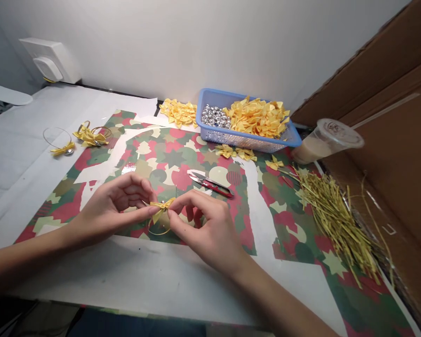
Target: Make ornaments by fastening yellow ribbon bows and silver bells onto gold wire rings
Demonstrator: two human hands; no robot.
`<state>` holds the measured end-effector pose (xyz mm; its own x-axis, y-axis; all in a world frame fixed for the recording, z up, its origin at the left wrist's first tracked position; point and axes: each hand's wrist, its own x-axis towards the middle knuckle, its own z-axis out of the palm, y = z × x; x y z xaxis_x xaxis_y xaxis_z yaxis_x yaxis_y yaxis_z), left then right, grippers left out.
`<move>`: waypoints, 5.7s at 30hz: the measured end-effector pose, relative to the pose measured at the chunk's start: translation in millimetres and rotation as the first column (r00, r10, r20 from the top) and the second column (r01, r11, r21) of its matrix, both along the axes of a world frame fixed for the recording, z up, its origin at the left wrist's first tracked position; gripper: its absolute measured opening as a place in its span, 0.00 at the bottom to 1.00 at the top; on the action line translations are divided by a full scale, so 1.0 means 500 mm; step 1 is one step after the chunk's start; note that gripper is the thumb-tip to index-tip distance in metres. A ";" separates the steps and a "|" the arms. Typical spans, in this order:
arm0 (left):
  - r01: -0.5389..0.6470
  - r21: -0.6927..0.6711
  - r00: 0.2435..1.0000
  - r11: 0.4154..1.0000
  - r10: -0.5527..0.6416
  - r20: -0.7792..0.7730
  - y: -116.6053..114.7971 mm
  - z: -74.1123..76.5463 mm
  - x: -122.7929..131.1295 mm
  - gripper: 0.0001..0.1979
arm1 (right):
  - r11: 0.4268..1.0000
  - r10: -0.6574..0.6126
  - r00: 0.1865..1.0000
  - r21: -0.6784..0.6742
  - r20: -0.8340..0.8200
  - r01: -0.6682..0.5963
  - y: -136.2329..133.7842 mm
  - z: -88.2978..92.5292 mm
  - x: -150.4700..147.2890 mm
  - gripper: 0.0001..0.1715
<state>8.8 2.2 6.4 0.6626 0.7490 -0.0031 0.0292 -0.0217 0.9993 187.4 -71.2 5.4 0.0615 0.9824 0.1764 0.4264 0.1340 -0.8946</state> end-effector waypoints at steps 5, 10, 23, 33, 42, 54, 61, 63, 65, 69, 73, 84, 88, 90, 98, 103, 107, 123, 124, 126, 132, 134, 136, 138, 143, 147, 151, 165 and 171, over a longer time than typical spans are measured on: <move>0.022 -0.115 1.000 0.993 -0.022 -0.001 0.006 0.003 -0.002 0.11 | 0.988 0.047 0.994 -0.144 -0.100 -0.061 0.005 0.011 0.010 0.06; 0.044 -0.170 0.999 0.984 -0.048 -0.018 0.005 0.007 -0.002 0.12 | 0.964 0.065 0.981 -0.241 -0.180 -0.109 0.003 0.017 0.020 0.06; 0.084 -0.277 0.996 0.957 -0.088 0.001 0.013 0.009 0.001 0.12 | 0.934 0.113 0.976 -0.316 -0.185 -0.168 0.005 0.017 0.028 0.09; 0.094 -0.292 0.995 0.952 -0.097 0.006 0.013 0.005 -0.002 0.13 | 0.988 0.087 0.996 -0.129 0.004 -0.086 0.003 0.016 0.019 0.06; 0.090 -0.306 0.995 0.948 -0.099 -0.016 0.014 0.009 0.002 0.13 | 0.970 0.148 0.989 -0.194 -0.017 -0.148 0.005 0.012 0.027 0.08; 0.143 -0.387 0.984 0.911 -0.174 -0.047 0.033 0.003 0.000 0.14 | 0.954 0.295 0.946 0.015 0.130 -0.300 0.015 -0.003 0.038 0.04; 0.080 -0.370 0.987 0.926 -0.126 -0.102 0.029 0.005 -0.004 0.16 | 0.920 0.338 0.918 0.133 0.209 -0.369 0.018 -0.013 0.014 0.05; 0.077 -0.341 0.987 0.937 -0.120 -0.108 0.028 0.006 -0.008 0.16 | 0.926 0.343 0.923 0.104 0.172 -0.363 0.021 -0.014 0.009 0.09; 0.072 -0.310 0.987 0.948 -0.112 -0.111 0.026 0.006 -0.011 0.16 | 0.922 0.364 0.921 0.090 0.137 -0.377 0.025 -0.015 0.006 0.12; 0.059 -0.260 0.986 0.964 -0.097 -0.135 0.021 0.011 -0.019 0.18 | 0.923 0.383 0.924 0.044 0.005 -0.383 0.031 -0.022 0.001 0.18; 0.047 -0.181 0.985 0.982 -0.075 -0.156 0.014 0.017 -0.027 0.20 | 0.929 0.369 0.918 0.027 -0.146 -0.370 0.038 -0.027 -0.013 0.22; 0.258 0.236 0.929 0.937 -0.174 -0.326 0.006 0.029 -0.037 0.16 | 0.962 0.252 0.868 0.014 -0.429 -0.273 0.049 -0.027 -0.024 0.26; 0.313 0.513 0.899 0.799 -0.075 -0.431 0.008 0.042 -0.046 0.09 | 0.948 0.268 0.837 -0.024 -0.477 -0.317 0.050 -0.024 -0.022 0.26; 0.341 0.627 0.885 0.700 -0.015 -0.466 0.012 0.048 -0.050 0.09 | 0.943 0.272 0.826 -0.032 -0.494 -0.330 0.049 -0.021 -0.021 0.26; 0.505 0.788 0.828 0.353 0.060 -0.558 0.022 0.069 -0.049 0.13 | 0.941 0.284 0.815 -0.018 -0.505 -0.339 0.052 -0.016 -0.016 0.23; 0.516 0.831 0.840 0.209 0.068 -0.538 0.014 0.075 -0.039 0.14 | 0.941 0.301 0.823 0.011 -0.481 -0.338 0.055 -0.023 -0.022 0.22; 0.457 0.877 0.881 0.149 0.061 -0.469 0.019 0.063 -0.040 0.14 | 0.960 0.268 0.857 0.046 -0.441 -0.276 0.049 -0.024 -0.025 0.20; 0.436 0.679 0.878 0.591 -0.113 -0.465 0.011 0.075 -0.042 0.04 | 0.952 0.304 0.932 0.110 -0.197 -0.287 0.003 -0.003 -0.023 0.07; 0.438 0.645 0.870 0.626 -0.117 -0.478 0.009 0.078 -0.040 0.04 | 0.953 0.295 0.940 0.127 -0.173 -0.275 0.001 -0.003 -0.022 0.07; 0.414 0.486 0.850 0.770 -0.136 -0.509 0.006 0.080 -0.036 0.05 | 0.951 0.273 0.957 0.177 -0.100 -0.253 -0.003 -0.004 -0.020 0.07; 0.309 0.119 0.812 0.944 -0.196 -0.550 0.003 0.081 -0.022 0.05 | 0.923 0.271 0.961 0.268 0.063 -0.277 -0.007 -0.012 -0.011 0.08; 0.317 0.094 0.795 0.944 -0.211 -0.568 0.003 0.079 -0.019 0.05 | 0.919 0.288 0.955 0.260 0.072 -0.297 -0.005 -0.017 -0.008 0.08; 0.335 0.072 0.777 0.939 -0.232 -0.585 0.002 0.077 -0.016 0.05 | 0.916 0.311 0.949 0.250 0.056 -0.314 -0.003 -0.022 -0.005 0.08; 0.330 0.039 0.766 0.943 -0.244 -0.594 0.002 0.074 -0.014 0.05 | 0.911 0.338 0.941 0.240 0.031 -0.335 -0.001 -0.026 -0.001 0.08; 0.260 -0.139 0.751 0.956 -0.290 -0.593 -0.001 0.060 -0.010 0.04 | 0.904 0.369 0.929 0.220 0.027 -0.365 -0.001 -0.029 0.006 0.07; 0.163 -0.264 0.762 0.951 -0.291 -0.578 0.002 0.050 -0.003 0.03 | 0.907 0.371 0.927 0.191 0.059 -0.375 -0.005 -0.034 0.010 0.06; 0.086 -0.387 0.769 0.918 -0.308 -0.561 0.007 0.043 0.004 0.03 | 0.918 0.355 0.933 0.163 0.062 -0.361 -0.008 -0.037 0.011 0.07; 0.096 -0.392 0.737 0.915 -0.330 -0.590 0.007 0.032 0.001 0.02 | 0.954 0.300 0.953 0.014 -0.026 -0.300 -0.014 -0.040 0.006 0.08; 0.105 -0.387 0.711 0.916 -0.341 -0.615 0.009 0.025 -0.002 0.03 | 0.954 0.295 0.954 -0.043 -0.060 -0.298 -0.016 -0.042 0.008 0.09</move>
<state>7.9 6.7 19.0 0.5476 0.4596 -0.6992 0.7131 0.1809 0.6774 191.6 -79.0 -15.8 -0.2263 0.9653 0.1301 0.3268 0.2010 -0.9235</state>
